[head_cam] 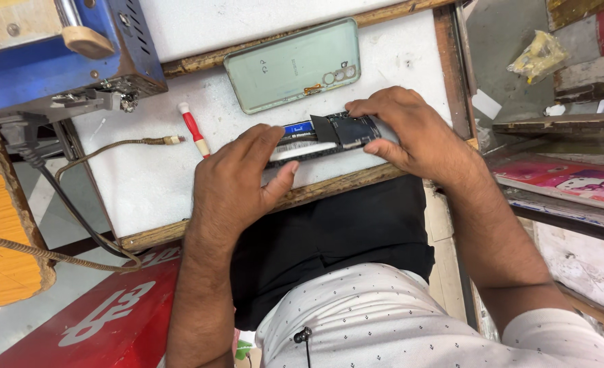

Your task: The person disassembles a smartphone on a workbench, using a red-handled screwdriver to remove screws and a plastic pry tool to separate the back cover. They lift the motherboard assembly and disconnect the battery ribbon cable, leaving the phone partially disassembled.

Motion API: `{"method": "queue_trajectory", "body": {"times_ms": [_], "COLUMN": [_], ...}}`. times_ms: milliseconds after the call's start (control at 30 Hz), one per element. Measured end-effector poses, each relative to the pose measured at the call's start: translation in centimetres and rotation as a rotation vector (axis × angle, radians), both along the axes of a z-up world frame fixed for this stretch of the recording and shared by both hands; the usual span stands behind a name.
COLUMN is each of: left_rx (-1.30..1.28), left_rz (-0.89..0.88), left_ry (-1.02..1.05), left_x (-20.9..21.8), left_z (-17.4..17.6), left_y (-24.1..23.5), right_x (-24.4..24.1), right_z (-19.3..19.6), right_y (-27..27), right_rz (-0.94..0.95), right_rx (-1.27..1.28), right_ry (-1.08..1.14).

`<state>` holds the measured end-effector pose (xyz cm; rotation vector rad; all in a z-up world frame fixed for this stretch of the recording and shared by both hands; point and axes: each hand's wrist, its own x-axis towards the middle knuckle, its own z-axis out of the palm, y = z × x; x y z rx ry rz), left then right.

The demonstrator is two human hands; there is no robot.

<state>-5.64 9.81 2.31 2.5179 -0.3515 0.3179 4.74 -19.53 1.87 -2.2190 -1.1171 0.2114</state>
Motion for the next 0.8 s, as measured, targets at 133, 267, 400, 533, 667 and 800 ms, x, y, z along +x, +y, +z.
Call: {"method": "queue_trajectory", "body": {"times_ms": [133, 267, 400, 533, 667, 800], "left_rx": [0.003, -0.067, -0.098, -0.113, -0.117, -0.121], "left_rz": [0.071, 0.110, 0.126, 0.144, 0.155, 0.163], "left_ry": [-0.073, -0.106, -0.134, -0.115, -0.102, -0.088], "left_x": [-0.3, -0.3, -0.3, -0.4, -0.4, -0.4], "left_z": [-0.3, -1.8, -3.0, -3.3, -3.4, -3.7], "left_y": [-0.8, -1.3, -1.4, -1.4, -1.4, -1.5], "right_x": [0.2, 0.2, 0.2, 0.4, 0.6, 0.8], "right_z": [1.5, 2.9, 3.3, 3.6, 3.5, 3.1], "right_y": [0.3, -0.2, -0.4, 0.0, -0.1, -0.3], "right_rz": [-0.075, -0.090, -0.040, -0.025, -0.016, 0.008], "right_rx": [0.005, 0.012, -0.021, -0.070, -0.110, -0.119], "right_ry": [0.054, 0.015, 0.015, -0.039, -0.076, -0.109]}}
